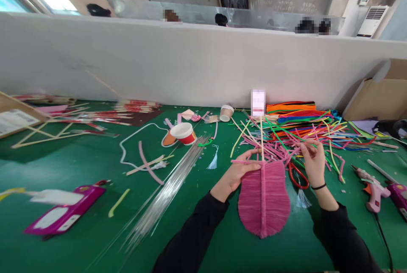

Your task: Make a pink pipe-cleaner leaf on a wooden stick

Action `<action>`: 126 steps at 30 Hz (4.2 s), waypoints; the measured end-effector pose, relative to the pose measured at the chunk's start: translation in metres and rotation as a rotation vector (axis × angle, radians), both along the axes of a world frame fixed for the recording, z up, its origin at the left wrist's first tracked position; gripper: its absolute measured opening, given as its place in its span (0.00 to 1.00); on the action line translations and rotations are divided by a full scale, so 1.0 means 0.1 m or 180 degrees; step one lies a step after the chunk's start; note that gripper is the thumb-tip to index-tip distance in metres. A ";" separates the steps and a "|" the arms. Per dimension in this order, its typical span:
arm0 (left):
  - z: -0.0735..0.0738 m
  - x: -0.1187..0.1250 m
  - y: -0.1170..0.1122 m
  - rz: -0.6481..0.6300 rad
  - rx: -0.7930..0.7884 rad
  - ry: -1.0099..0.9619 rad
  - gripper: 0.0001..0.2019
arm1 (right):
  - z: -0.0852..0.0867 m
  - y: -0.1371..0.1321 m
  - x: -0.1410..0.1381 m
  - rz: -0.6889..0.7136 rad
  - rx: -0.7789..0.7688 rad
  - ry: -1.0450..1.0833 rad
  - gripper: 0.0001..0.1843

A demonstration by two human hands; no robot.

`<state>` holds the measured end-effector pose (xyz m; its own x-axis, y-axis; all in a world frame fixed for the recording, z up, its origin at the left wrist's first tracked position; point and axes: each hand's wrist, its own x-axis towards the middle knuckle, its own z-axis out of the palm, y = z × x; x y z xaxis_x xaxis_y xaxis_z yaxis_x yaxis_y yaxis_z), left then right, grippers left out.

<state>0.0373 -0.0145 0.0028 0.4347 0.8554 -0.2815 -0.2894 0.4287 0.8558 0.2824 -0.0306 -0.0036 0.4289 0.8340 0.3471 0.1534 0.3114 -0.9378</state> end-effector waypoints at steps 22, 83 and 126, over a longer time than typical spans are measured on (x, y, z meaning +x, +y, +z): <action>-0.05 0.06 -0.02 0.0014 -0.0242 -0.0301 0.32 | 0.04 -0.19 -0.20 0.1882 -0.0258 -0.0819 0.18; -0.13 0.12 0.00 0.0005 -0.0115 0.0067 0.26 | 0.22 -0.10 0.02 -0.0371 -0.0027 0.0480 0.18; 0.10 0.13 -0.07 0.0491 0.1287 0.1003 0.17 | -0.14 -0.26 -0.55 0.1363 -0.0943 0.0274 0.16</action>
<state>0.0507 -0.0212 0.0130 0.2428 0.9700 -0.0129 -0.0253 0.0196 0.9995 0.2272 -0.0564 -0.0176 0.0449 0.9978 0.0485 -0.0109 0.0490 -0.9987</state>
